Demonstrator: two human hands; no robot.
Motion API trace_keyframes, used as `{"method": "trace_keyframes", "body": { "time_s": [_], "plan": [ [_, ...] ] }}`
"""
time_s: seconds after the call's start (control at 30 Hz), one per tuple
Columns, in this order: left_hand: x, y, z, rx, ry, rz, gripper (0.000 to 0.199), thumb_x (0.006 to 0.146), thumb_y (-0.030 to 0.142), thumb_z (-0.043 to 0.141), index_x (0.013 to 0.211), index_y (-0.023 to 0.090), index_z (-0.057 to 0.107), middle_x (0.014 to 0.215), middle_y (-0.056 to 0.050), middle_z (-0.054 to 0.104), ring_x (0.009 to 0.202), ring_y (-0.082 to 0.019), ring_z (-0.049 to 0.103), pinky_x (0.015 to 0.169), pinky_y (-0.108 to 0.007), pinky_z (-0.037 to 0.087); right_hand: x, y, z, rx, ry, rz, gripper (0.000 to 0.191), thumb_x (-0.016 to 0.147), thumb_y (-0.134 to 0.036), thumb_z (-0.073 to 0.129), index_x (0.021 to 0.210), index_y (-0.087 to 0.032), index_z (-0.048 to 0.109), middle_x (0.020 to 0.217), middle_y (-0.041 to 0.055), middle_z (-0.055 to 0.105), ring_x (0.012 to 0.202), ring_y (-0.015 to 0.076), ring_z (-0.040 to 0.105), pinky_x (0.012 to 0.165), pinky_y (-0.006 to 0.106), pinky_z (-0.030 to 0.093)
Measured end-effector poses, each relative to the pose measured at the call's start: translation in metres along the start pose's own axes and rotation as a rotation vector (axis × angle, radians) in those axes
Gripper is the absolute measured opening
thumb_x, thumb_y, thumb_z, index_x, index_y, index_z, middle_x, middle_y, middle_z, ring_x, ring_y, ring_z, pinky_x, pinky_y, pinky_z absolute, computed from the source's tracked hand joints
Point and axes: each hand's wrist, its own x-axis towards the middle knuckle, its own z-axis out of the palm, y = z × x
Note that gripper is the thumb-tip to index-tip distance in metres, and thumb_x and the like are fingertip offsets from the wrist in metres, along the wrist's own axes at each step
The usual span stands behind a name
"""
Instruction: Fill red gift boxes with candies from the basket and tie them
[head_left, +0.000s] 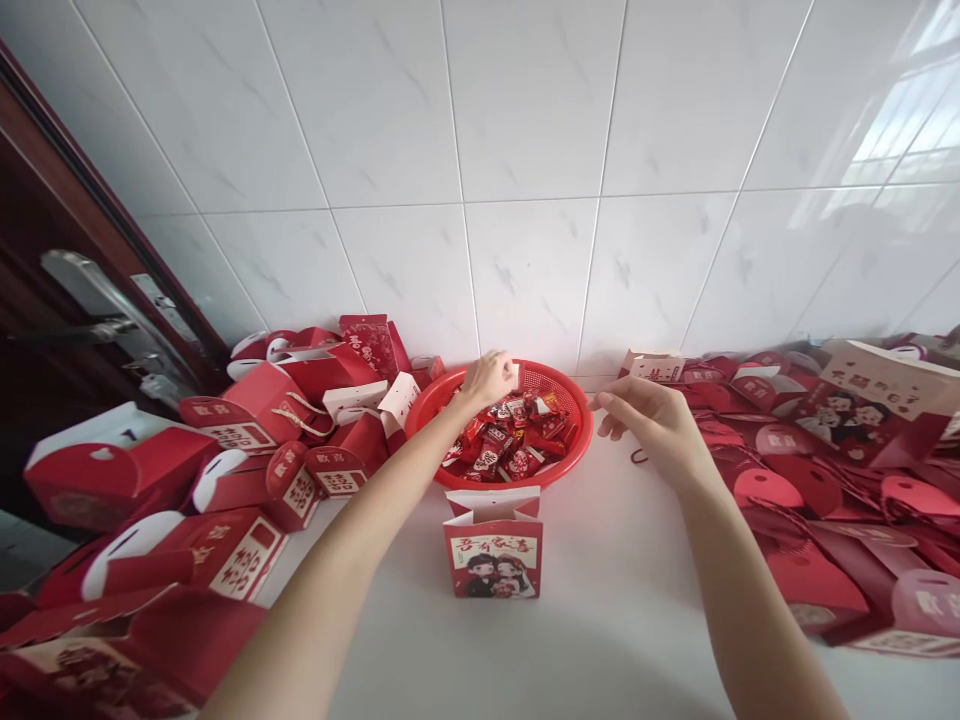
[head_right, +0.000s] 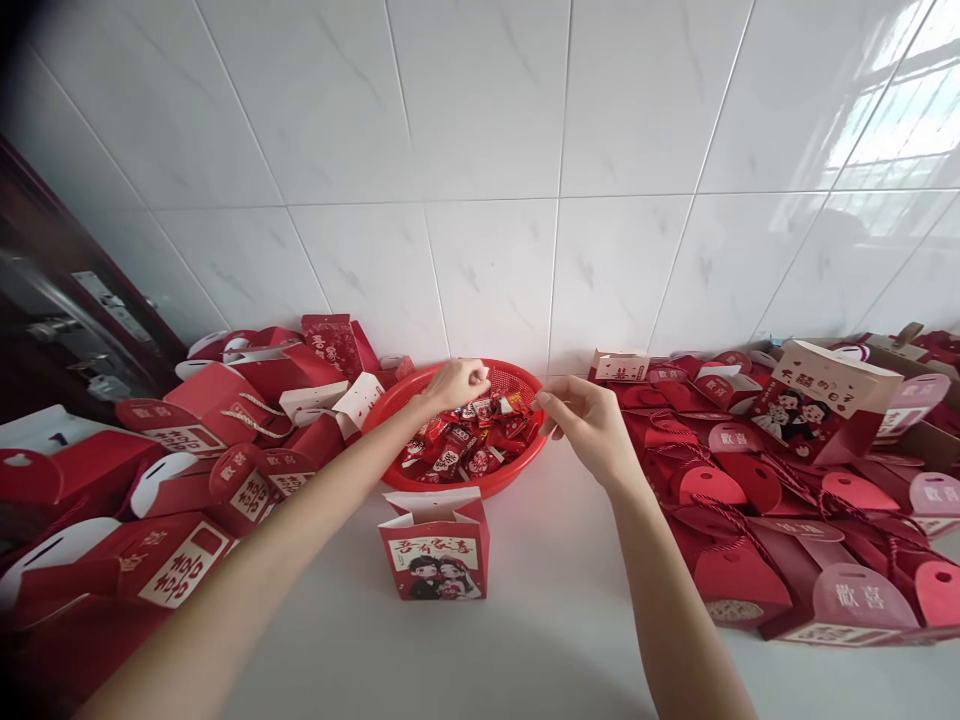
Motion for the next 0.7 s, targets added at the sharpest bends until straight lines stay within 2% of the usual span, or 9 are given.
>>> {"method": "trace_keyframes", "body": {
  "time_s": [0.07,0.13,0.2,0.27,0.37,0.47,0.57,0.63,0.7],
  "plan": [
    [-0.001,0.006,0.01,-0.051,-0.093,0.068,0.019,0.089,0.037,0.062,0.096,0.02,0.065,0.102,-0.007,0.072,0.099,-0.024,0.067,0.088,-0.032,0.05,0.0,0.0,0.001,0.003,0.001,0.003,0.031,0.079,-0.048,0.072,0.077,-0.017,0.069,0.07,0.0051,0.069,0.055,0.0139,0.061,0.053,0.026,0.049],
    [0.0,0.013,0.024,-0.1,-0.172,0.083,0.031,0.081,0.048,0.069,0.094,0.02,0.065,0.095,-0.006,0.073,0.094,-0.025,0.069,0.083,-0.033,0.052,0.0,0.0,0.001,0.003,-0.001,0.006,0.032,0.079,-0.049,0.072,0.077,-0.017,0.069,0.072,0.0056,0.07,0.056,0.0136,0.061,0.054,0.027,0.049],
    [0.002,0.018,0.037,-0.157,-0.216,0.064,0.038,0.077,0.051,0.073,0.097,0.019,0.064,0.095,-0.007,0.073,0.089,-0.026,0.069,0.077,-0.033,0.053,0.0,0.001,0.001,0.002,-0.006,0.008,0.032,0.079,-0.049,0.072,0.077,-0.017,0.068,0.074,0.0058,0.071,0.056,0.0136,0.061,0.054,0.027,0.049],
    [0.004,0.02,0.043,-0.229,-0.222,0.048,0.044,0.075,0.044,0.076,0.107,0.018,0.063,0.102,-0.008,0.073,0.089,-0.026,0.07,0.075,-0.033,0.054,0.0,0.002,0.001,0.005,-0.013,0.012,0.032,0.079,-0.049,0.072,0.077,-0.017,0.068,0.07,0.0049,0.07,0.056,0.014,0.061,0.054,0.027,0.05],
    [0.003,0.015,0.036,-0.345,-0.168,0.039,0.065,0.072,0.03,0.079,0.13,0.018,0.053,0.116,-0.01,0.07,0.099,-0.026,0.068,0.081,-0.034,0.054,0.003,0.009,0.003,0.023,-0.019,0.041,0.03,0.079,-0.047,0.073,0.078,-0.018,0.069,0.066,0.0034,0.068,0.056,0.0147,0.062,0.054,0.028,0.051],
    [-0.005,0.009,0.018,-0.473,-0.115,0.066,0.081,0.072,0.026,0.08,0.143,0.019,0.043,0.12,-0.011,0.067,0.109,-0.026,0.065,0.089,-0.036,0.053,0.009,0.022,0.012,0.074,0.051,0.118,0.033,0.074,-0.046,0.078,0.087,-0.018,0.068,0.077,0.0047,0.072,0.061,0.0162,0.065,0.052,0.028,0.052],
    [-0.022,0.009,0.003,-0.761,-0.125,0.141,0.087,0.067,0.027,0.086,0.144,0.02,0.045,0.114,-0.009,0.066,0.107,-0.025,0.065,0.094,-0.037,0.052,0.013,0.037,0.027,0.152,0.148,0.208,0.046,0.068,-0.049,0.083,0.098,-0.019,0.067,0.087,0.0067,0.074,0.07,0.0191,0.069,0.056,0.029,0.056],
    [-0.035,0.012,-0.002,-0.916,-0.147,0.195,0.087,0.063,0.028,0.089,0.14,0.02,0.051,0.112,-0.008,0.066,0.105,-0.024,0.065,0.095,-0.038,0.051,0.014,0.044,0.038,0.237,0.107,0.245,0.051,0.067,-0.053,0.084,0.1,-0.019,0.067,0.092,0.008,0.075,0.079,0.021,0.071,0.063,0.031,0.06],
    [-0.047,0.017,-0.006,-0.965,-0.163,0.234,0.083,0.06,0.031,0.091,0.134,0.019,0.057,0.112,-0.007,0.066,0.106,-0.024,0.064,0.096,-0.038,0.05,0.013,0.049,0.046,0.345,0.026,0.249,0.052,0.067,-0.056,0.083,0.1,-0.018,0.07,0.096,0.0084,0.076,0.084,0.0217,0.071,0.069,0.032,0.061]
  ]
}}
